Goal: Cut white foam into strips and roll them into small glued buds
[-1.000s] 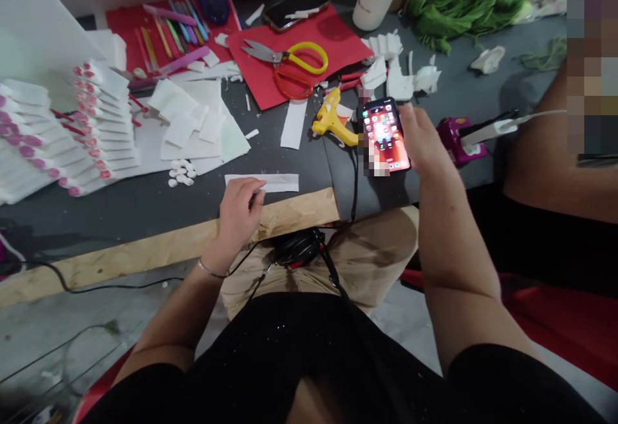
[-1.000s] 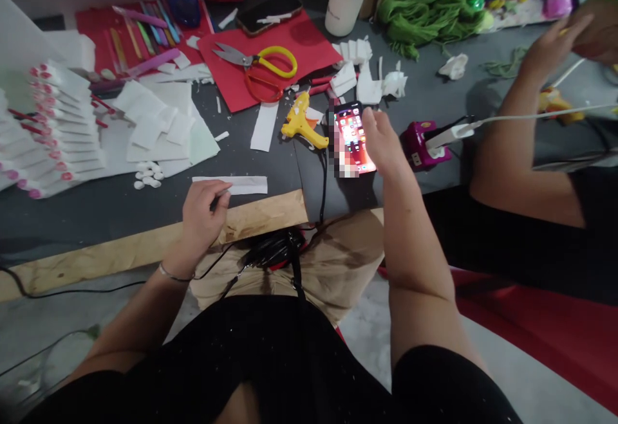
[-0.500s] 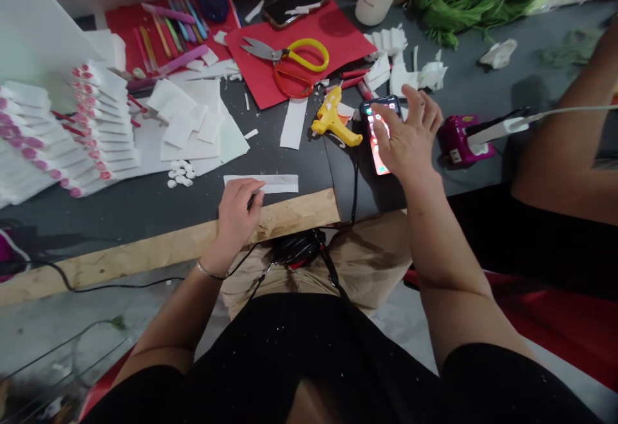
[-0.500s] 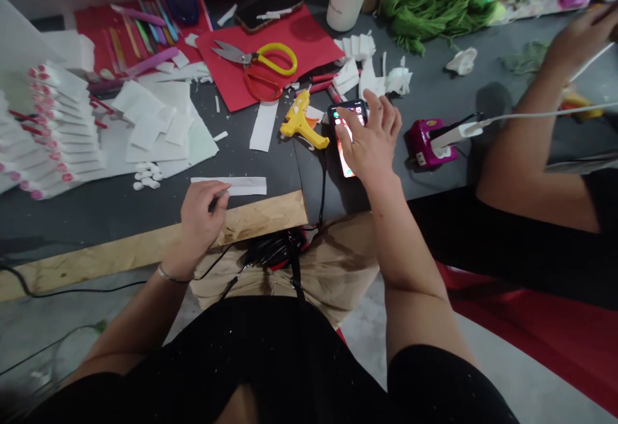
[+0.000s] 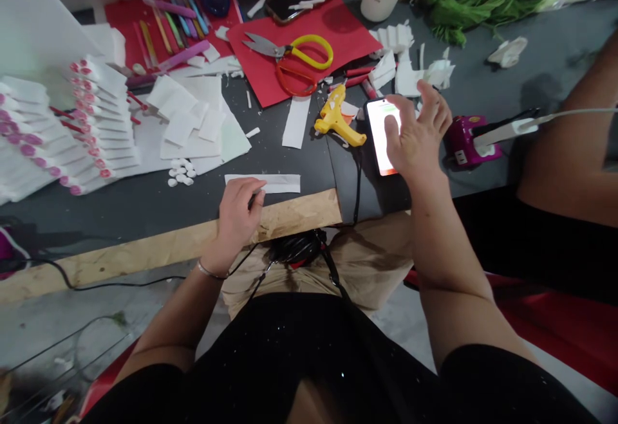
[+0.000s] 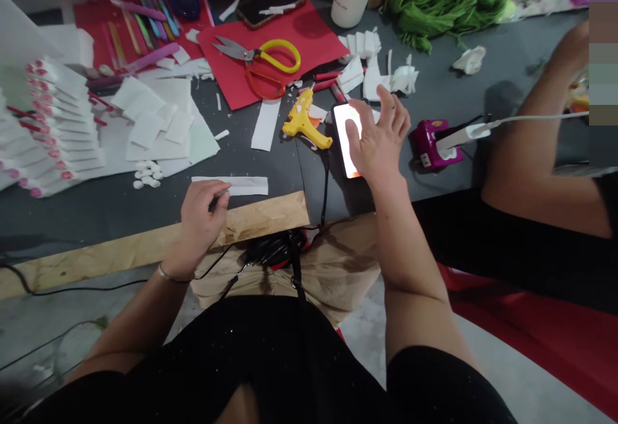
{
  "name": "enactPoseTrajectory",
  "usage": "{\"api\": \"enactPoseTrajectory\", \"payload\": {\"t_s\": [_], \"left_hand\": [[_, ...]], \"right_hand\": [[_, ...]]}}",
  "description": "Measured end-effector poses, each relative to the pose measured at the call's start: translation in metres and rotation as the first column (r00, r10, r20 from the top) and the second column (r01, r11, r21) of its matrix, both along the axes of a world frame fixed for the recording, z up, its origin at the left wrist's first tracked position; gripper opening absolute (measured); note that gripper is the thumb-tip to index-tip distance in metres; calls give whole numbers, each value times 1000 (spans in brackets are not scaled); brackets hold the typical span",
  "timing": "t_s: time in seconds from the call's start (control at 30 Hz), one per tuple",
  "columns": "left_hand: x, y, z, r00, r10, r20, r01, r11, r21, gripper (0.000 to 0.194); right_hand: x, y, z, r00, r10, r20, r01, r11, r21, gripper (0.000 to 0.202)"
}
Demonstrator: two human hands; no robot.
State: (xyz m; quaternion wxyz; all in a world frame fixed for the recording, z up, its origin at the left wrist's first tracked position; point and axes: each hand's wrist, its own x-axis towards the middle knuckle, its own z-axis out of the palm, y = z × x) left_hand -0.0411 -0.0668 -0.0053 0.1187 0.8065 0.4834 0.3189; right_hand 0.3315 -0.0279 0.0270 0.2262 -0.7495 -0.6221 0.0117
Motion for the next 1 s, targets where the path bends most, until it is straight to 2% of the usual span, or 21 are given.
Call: {"api": "enactPoseTrajectory", "payload": {"t_s": [0.33,0.5,0.7,0.8,0.9,1.0], "left_hand": [[1,-1,2,999,-16,41,16,1000,1,20],[1,-2,0,1000,6,15,-5,1000,-19,22],[0,-2,1,999,-2,49,4,999,-46,20],[1,-2,1,999,-8,49,10,999,-39,20],[1,-2,1,999,-10,54,11,1000,-20,21],[1,-1,0,998,-11,56,12,1000,-18,20]], "right_hand": [[-3,-5,14,988,-97,-121,101,994,34,50],[13,-10,11,984,-47,-171,67,991,113,48],[23,-44,-3,995,-50,-91,68,975,210,46],[19,-64,-9,1000,-24,-17,27,984,176,49],[15,-72,-10,998,-19,55,11,988,154,54],[13,-75,-8,997,23,79,-36,985,169,49]]}}
